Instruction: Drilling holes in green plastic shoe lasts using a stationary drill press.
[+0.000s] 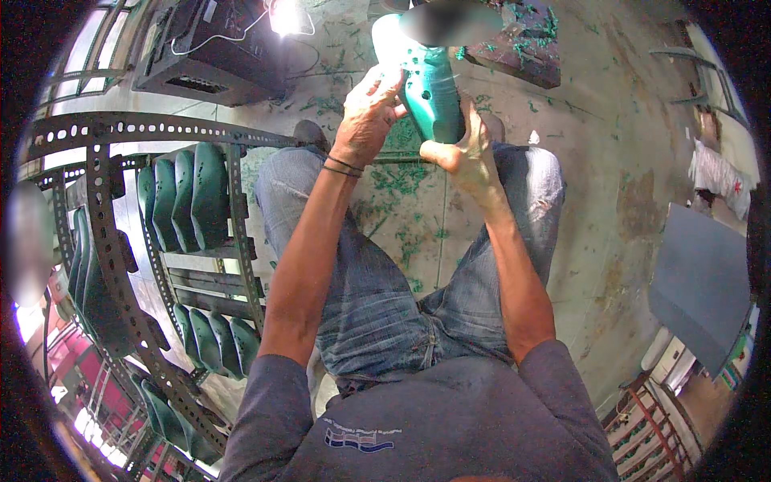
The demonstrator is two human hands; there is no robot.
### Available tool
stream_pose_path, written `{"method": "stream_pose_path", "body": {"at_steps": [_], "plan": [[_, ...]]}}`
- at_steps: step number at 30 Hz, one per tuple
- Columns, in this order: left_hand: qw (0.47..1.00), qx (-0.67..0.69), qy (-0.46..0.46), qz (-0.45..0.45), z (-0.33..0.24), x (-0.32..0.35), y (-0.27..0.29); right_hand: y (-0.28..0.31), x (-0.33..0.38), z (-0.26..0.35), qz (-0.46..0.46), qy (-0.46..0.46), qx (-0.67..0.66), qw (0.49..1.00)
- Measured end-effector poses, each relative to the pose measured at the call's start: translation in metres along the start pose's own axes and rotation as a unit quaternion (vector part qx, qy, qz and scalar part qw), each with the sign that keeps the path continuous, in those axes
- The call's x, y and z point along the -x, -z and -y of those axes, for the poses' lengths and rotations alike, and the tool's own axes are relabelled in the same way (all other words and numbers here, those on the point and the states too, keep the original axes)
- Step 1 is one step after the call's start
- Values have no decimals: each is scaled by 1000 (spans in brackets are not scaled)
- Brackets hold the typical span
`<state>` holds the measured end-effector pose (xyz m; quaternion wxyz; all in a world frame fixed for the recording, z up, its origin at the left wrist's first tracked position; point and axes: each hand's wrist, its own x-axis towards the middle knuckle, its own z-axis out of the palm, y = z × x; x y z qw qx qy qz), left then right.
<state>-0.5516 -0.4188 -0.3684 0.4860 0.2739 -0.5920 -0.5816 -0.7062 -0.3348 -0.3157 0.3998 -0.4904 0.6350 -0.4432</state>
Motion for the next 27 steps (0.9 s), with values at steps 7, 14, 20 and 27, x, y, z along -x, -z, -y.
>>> {"method": "stream_pose_path", "body": {"at_steps": [7, 14, 20, 27], "plan": [[946, -315, -62, 41, -7, -3, 3, 1, -1, 2, -20, 12, 14, 1000], [938, -329, -97, 41, -4, -7, 4, -6, -5, -10, -37, 44, 18, 998], [942, -321, -72, 60, 3, -9, 7, -4, -5, -13, -52, 83, 40, 994], [977, -124, 176, -12, 8, 2, -3, -8, -4, -48, -23, -43, 53, 997]]}}
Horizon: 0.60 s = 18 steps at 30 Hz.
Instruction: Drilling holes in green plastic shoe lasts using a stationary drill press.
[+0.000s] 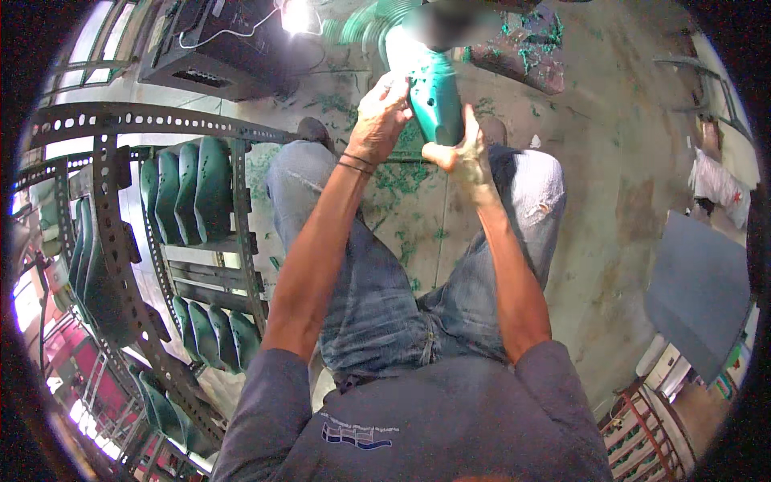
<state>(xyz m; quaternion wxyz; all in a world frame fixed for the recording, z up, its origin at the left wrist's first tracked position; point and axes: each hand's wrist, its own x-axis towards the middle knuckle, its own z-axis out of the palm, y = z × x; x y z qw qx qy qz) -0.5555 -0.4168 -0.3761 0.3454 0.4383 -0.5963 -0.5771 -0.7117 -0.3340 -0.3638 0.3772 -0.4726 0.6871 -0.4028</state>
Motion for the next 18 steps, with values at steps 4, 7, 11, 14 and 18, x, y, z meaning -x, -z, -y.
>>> {"method": "stream_pose_path", "body": {"at_steps": [4, 7, 11, 14, 18], "plan": [[980, 186, -73, -17, 0, 7, 0, -5, 8, 6, -2, 13, 18, 1000], [990, 113, 37, -70, -22, 9, -7, -7, 7, 0, 6, 8, 44, 999], [985, 90, 30, -141, -14, -1, 4, -7, 7, 7, 36, 26, 53, 998], [968, 175, 77, -161, -15, -2, 4, -7, 10, 7, 60, -21, -3, 998], [991, 104, -52, -68, 7, 0, 9, -7, 0, -7, 3, 48, 32, 998]]}}
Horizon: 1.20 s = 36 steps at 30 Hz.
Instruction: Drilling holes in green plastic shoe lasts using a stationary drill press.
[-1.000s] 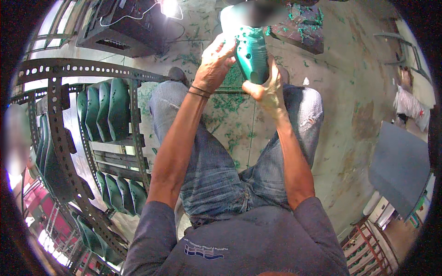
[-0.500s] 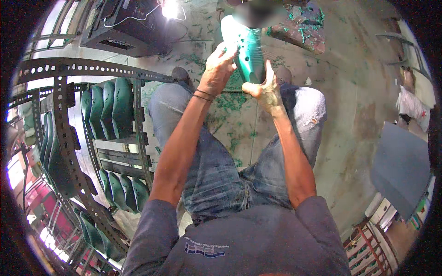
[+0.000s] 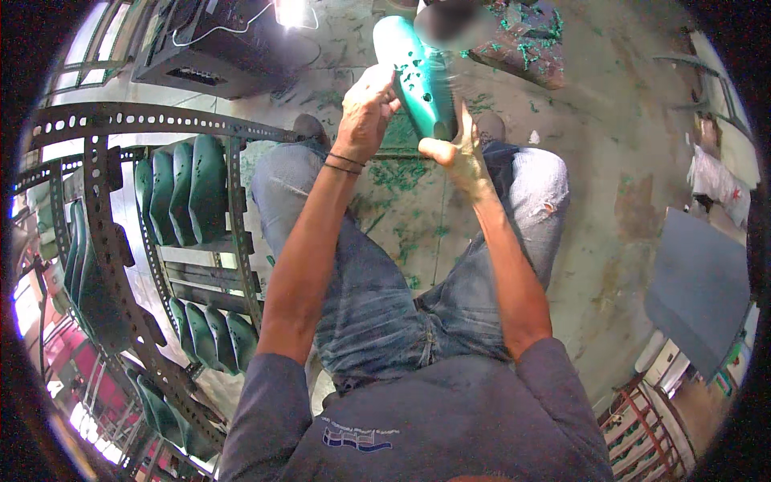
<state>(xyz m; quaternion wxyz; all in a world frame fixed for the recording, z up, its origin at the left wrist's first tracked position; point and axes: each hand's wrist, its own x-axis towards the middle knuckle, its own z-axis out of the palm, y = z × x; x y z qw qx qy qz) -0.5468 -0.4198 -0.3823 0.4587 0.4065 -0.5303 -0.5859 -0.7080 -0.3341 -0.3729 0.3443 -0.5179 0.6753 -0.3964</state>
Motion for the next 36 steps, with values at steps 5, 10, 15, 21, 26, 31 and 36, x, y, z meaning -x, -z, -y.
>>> {"method": "stream_pose_path", "body": {"at_steps": [5, 10, 15, 21, 26, 31, 36], "plan": [[951, 289, 86, 74, -18, 1, -15, 6, -9, 6, 10, -1, -66, 998], [989, -64, -98, 95, -8, -1, -11, 13, -10, 41, 5, 15, -147, 989], [916, -318, -226, 91, -17, -3, -7, 9, -13, 29, -19, 44, -97, 994], [916, -315, -234, 88, -18, -3, -4, 7, -10, 25, -18, 58, -88, 994], [916, -313, -230, 98, -23, -3, -7, 6, -13, 26, -45, 90, -62, 993], [911, -329, -228, 95, -26, -3, -4, 14, -7, 48, 2, -3, -168, 986], [908, -329, -228, 126, 6, -3, 2, -8, -8, 4, -37, 15, -99, 994]]}}
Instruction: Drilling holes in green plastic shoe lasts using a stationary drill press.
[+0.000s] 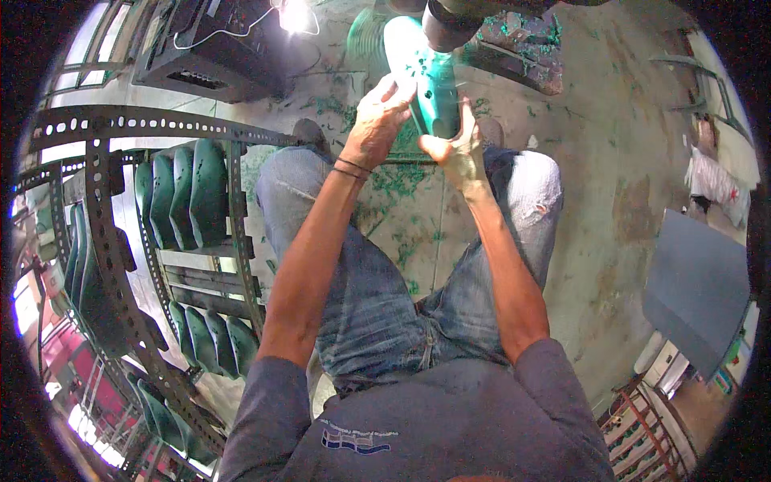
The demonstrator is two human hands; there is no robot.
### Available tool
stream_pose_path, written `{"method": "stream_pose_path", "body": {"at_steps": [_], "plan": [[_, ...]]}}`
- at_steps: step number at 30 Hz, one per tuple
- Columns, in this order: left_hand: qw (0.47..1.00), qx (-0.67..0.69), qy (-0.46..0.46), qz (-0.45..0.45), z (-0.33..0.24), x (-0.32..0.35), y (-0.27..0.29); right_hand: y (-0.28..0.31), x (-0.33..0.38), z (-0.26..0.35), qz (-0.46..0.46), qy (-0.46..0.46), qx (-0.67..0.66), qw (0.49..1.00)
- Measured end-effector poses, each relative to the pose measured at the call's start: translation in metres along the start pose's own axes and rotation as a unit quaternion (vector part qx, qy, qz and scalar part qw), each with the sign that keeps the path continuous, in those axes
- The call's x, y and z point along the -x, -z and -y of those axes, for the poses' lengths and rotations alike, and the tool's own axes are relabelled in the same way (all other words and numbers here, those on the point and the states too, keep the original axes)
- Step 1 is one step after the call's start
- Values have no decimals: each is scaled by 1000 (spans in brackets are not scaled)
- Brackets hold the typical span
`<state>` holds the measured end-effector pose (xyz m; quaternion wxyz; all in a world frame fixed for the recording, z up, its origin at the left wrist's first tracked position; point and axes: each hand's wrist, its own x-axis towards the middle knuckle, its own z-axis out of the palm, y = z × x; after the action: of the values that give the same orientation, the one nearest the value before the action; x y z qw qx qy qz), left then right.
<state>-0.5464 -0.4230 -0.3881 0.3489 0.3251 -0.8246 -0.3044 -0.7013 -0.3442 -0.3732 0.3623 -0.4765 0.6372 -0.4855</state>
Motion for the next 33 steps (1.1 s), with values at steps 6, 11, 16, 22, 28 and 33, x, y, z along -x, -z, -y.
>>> {"method": "stream_pose_path", "body": {"at_steps": [6, 11, 16, 22, 28, 33], "plan": [[909, 378, 155, -84, -30, -11, 2, 1, -2, 2, -8, 29, 120, 992], [931, 312, 155, -111, -16, -11, 2, 3, -1, 2, -43, 131, 202, 970], [938, 319, 128, -48, 1, -7, -3, 20, -15, 24, 4, 74, 256, 964], [957, 261, 128, 3, -29, -17, 0, 33, -24, -13, 11, 232, 403, 885], [877, 430, 206, -63, -37, -18, 6, 29, -22, 27, 0, 272, 476, 836], [894, 370, 249, -43, -46, -24, 14, 18, -20, 29, -25, 40, 236, 971]]}}
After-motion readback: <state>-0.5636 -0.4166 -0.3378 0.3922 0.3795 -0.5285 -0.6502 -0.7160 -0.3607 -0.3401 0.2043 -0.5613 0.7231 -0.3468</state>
